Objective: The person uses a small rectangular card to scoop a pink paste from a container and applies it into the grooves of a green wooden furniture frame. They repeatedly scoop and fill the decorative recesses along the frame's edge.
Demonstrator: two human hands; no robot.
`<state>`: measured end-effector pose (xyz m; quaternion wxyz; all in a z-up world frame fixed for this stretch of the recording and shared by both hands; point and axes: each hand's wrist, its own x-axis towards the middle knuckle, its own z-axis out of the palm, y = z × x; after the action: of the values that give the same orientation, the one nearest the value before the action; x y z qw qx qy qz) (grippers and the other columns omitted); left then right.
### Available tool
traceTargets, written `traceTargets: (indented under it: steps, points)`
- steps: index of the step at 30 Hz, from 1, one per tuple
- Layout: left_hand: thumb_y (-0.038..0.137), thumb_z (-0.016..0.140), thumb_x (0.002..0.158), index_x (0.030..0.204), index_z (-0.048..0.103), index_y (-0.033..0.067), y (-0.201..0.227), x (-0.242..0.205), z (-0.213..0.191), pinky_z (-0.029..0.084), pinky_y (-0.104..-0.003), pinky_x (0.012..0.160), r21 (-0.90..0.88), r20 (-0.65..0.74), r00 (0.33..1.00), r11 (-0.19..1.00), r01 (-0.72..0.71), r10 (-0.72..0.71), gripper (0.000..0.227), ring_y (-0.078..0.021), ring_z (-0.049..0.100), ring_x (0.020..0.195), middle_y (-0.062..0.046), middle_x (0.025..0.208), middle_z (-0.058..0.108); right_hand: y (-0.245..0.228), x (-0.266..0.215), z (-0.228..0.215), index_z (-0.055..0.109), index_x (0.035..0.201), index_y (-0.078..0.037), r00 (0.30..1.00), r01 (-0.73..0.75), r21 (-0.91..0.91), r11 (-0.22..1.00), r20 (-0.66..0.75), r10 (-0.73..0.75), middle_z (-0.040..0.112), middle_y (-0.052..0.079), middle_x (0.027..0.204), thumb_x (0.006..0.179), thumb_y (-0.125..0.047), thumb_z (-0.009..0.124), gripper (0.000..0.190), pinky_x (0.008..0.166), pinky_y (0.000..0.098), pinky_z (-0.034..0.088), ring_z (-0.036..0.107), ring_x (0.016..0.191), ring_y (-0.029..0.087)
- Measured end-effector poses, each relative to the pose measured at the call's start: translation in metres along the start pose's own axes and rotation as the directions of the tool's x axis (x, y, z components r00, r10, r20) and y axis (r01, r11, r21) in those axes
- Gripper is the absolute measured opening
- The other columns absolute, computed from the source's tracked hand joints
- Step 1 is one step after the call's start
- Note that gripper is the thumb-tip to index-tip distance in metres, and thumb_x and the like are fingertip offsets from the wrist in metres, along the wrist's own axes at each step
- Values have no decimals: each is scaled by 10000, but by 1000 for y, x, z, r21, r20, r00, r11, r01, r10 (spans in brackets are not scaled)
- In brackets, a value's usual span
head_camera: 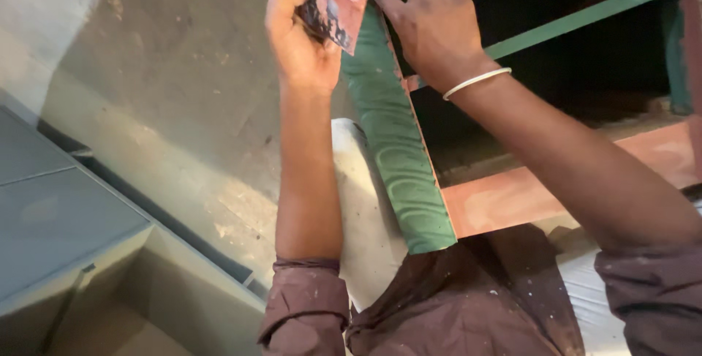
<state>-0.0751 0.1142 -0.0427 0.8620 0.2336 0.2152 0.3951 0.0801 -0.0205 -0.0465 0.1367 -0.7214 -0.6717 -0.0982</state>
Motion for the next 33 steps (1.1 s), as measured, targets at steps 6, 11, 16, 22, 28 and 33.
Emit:
traceTargets:
  steps: [6,11,16,22,28,33]
  points:
    - [67,457,987,1252,567,-93,5,-1,-6,536,-342,886,-25,182,983,1000,-4,8,328,-206,647,1015,-118,1107,663,26,-4,-29,670,1244,-92,975,-223,438,871,103,198,652,101,1184,1016,-39,610,242,869,424,514,655,1033,308]
    - [18,451,913,1277,582,-151,1,-4,6,543,-343,965,97,277,935,975,201,-220,422,-229,661,1020,-175,1152,684,31,-16,-70,624,1342,-86,924,-353,928,120,327,197,619,95,1088,1051,29,557,320,784,363,442,555,840,263]
    - [23,453,861,1142,608,-130,14,-6,17,570,-412,991,4,198,952,972,237,-233,355,-275,690,1014,-186,1070,700,34,-11,-93,612,1420,-116,995,21,843,537,32,-90,596,130,1250,964,98,600,504,982,424,489,598,1114,303]
    - [-4,457,926,1132,615,-88,11,-4,13,566,-394,957,-62,216,967,987,152,-135,272,-250,690,981,-155,1048,690,10,-2,-51,667,1371,-126,996,86,310,947,-2,-89,594,150,1424,869,40,725,532,1058,451,491,571,1259,325]
    - [6,463,962,1090,613,-39,-1,1,-5,562,-384,924,-119,200,965,974,193,-167,202,-223,684,957,-118,1023,680,-5,-20,-27,695,1329,-106,999,9,280,960,39,-20,573,194,1379,576,-283,736,775,878,500,436,529,1186,381]
    - [28,477,942,1069,628,-38,-2,1,-4,559,-367,882,-64,113,983,986,153,-145,208,-205,682,918,-103,991,684,1,-14,-25,672,1407,-178,993,-87,206,975,99,67,577,88,1403,935,-59,701,487,1019,447,442,527,1309,284]
